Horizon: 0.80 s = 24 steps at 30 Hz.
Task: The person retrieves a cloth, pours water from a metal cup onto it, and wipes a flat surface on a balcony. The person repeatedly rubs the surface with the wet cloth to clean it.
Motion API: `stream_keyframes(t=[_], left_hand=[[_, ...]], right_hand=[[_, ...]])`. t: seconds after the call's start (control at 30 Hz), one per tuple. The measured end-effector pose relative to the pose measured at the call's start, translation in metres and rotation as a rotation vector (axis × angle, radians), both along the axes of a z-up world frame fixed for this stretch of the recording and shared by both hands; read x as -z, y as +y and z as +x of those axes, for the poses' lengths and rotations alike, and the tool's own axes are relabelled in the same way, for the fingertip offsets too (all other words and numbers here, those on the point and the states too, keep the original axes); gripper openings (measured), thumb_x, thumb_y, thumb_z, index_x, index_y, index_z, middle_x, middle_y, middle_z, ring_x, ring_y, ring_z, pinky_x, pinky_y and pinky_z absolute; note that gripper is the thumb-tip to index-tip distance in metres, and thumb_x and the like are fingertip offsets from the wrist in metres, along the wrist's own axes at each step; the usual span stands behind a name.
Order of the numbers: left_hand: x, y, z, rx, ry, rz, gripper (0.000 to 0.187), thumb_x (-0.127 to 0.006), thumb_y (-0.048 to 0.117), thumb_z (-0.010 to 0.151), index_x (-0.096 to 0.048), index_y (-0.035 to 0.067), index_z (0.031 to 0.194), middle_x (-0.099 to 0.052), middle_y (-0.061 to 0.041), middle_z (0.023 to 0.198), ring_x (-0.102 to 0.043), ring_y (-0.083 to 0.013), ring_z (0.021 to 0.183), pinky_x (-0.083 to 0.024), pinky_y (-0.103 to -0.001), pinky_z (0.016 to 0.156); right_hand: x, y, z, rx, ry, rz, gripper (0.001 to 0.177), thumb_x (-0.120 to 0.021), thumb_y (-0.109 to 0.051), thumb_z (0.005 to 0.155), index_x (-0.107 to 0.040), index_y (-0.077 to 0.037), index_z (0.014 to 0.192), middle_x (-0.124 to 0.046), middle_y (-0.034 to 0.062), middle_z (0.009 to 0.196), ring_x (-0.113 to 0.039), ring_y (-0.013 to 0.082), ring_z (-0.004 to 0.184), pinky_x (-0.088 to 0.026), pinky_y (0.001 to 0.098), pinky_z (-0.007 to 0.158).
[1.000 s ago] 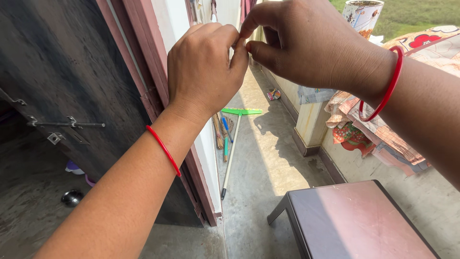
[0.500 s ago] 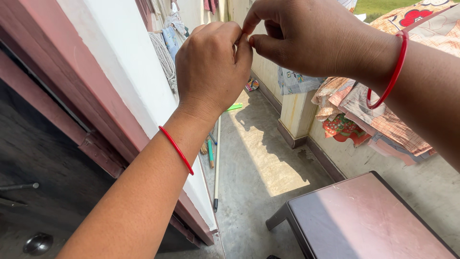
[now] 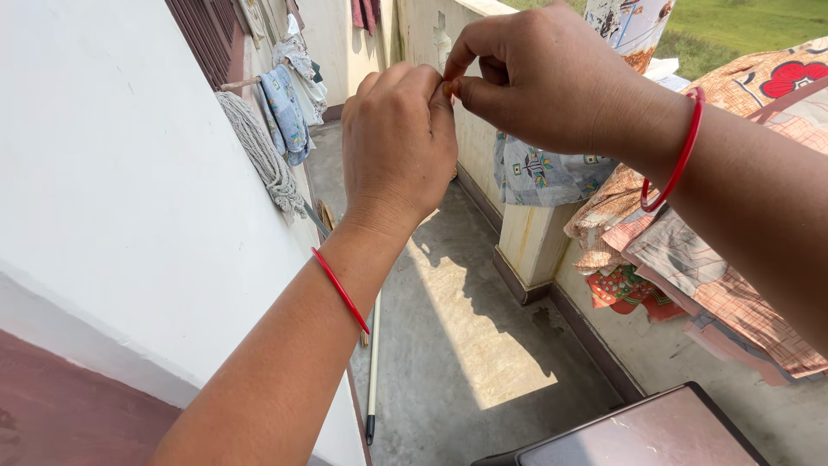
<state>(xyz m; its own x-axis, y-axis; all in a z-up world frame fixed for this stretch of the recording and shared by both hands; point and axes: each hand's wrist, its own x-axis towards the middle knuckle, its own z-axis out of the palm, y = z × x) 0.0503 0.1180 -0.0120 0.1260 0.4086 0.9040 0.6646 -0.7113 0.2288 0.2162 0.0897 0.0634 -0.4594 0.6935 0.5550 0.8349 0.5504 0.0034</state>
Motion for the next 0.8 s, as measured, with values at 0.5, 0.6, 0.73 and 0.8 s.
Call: stream_keyframes(t=[0.5, 0.6, 0.73, 0.8], left_hand=[[0.012, 0.177, 0.029, 0.048, -0.194, -0.025, 0.011, -0.056, 0.014, 0.102, -0.066, 0.010, 0.101, -0.068, -0.004, 0.099, -0.062, -0.0285, 0.098, -0.042, -0.047, 0.089], [0.013, 0.219, 0.030, 0.061, -0.228, -0.052, 0.009, -0.057, 0.014, 0.101, -0.065, 0.010, 0.101, -0.067, -0.004, 0.100, -0.061, -0.0285, 0.100, -0.042, -0.047, 0.089], [0.017, 0.272, 0.030, 0.117, -0.231, -0.056, 0.009, -0.057, 0.012, 0.101, -0.065, 0.011, 0.103, -0.068, -0.004, 0.102, -0.061, -0.0285, 0.100, -0.043, -0.046, 0.090], [0.025, 0.291, 0.031, 0.137, -0.231, -0.070, 0.009, -0.057, 0.011, 0.101, -0.065, 0.010, 0.104, -0.067, -0.004, 0.103, -0.061, -0.0283, 0.100, -0.043, -0.046, 0.090]], right_hand=[[0.021, 0.163, 0.001, -0.022, 0.123, 0.194, 0.020, -0.070, -0.017, 0.093, -0.073, -0.006, 0.110, -0.069, 0.0097, 0.078, -0.068, 0.0289, 0.068, -0.051, 0.0427, 0.066], [0.022, 0.207, -0.001, -0.026, 0.121, 0.215, 0.021, -0.070, -0.013, 0.091, -0.072, -0.004, 0.109, -0.069, 0.0131, 0.095, -0.069, 0.0298, 0.082, -0.052, 0.0427, 0.076], [0.032, 0.256, -0.001, -0.026, 0.163, 0.198, 0.026, -0.069, -0.010, 0.089, -0.069, -0.002, 0.114, -0.066, 0.0147, 0.109, -0.070, 0.0276, 0.098, -0.055, 0.0414, 0.085], [0.040, 0.274, 0.000, -0.022, 0.173, 0.175, 0.028, -0.068, -0.009, 0.089, -0.068, -0.002, 0.116, -0.066, 0.0151, 0.112, -0.069, 0.0276, 0.100, -0.055, 0.0415, 0.086]])
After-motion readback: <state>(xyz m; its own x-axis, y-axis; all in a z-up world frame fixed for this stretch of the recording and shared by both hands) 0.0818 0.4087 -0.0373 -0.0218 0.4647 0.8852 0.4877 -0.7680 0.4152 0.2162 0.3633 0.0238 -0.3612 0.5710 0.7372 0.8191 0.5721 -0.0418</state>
